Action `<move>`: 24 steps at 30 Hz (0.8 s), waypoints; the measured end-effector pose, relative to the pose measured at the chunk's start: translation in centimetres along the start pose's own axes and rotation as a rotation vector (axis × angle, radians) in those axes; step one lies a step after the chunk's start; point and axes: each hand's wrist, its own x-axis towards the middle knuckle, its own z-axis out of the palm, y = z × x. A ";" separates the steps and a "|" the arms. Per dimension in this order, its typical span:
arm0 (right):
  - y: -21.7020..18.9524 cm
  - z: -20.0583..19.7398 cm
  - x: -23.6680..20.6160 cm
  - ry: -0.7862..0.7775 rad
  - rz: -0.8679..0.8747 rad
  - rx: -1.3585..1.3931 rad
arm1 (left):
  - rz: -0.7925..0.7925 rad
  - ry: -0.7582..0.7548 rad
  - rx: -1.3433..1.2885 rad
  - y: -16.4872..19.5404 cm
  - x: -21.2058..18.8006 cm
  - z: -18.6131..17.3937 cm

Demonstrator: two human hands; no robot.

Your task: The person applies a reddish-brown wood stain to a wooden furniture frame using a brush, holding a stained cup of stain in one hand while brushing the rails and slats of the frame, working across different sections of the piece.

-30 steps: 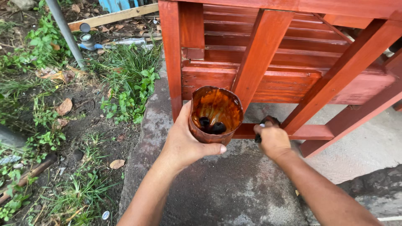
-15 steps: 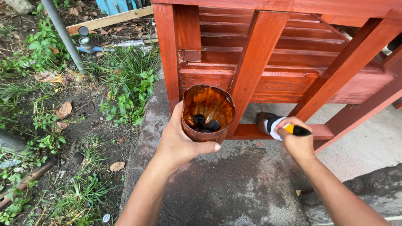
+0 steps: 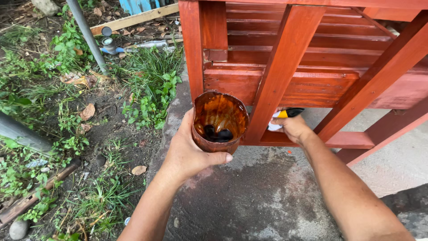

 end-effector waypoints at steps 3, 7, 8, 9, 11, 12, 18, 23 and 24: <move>-0.4 -0.6 0.1 0.003 -0.160 -0.156 | -0.035 0.000 0.020 0.1 0.0 0.0; -1.2 -3.3 -1.4 0.106 -0.149 -0.156 | -0.003 0.003 0.003 0.2 0.3 0.2; -1.4 -3.9 -2.1 0.128 -0.120 -0.115 | -0.007 0.003 -0.007 0.2 0.3 0.3; -1.6 -4.3 -2.7 0.151 -0.088 -0.074 | -0.013 0.003 -0.018 0.3 0.2 0.5; -2.1 -4.0 -3.2 0.155 -0.077 0.170 | -0.031 -0.003 -0.022 0.3 0.3 0.8; -2.2 -3.5 -3.4 0.155 -0.067 0.292 | -0.043 -0.005 -0.023 0.4 0.2 1.0; -3.5 1.1 -2.5 0.052 -0.104 0.315 | -0.008 -0.028 -0.047 0.6 -0.7 1.0; -4.3 4.3 -1.7 -0.099 -0.139 0.226 | -0.047 0.013 0.028 0.5 -0.8 -0.2; -4.6 4.5 -1.5 -0.096 -0.130 0.173 | -0.052 0.019 0.035 0.5 -0.8 -0.2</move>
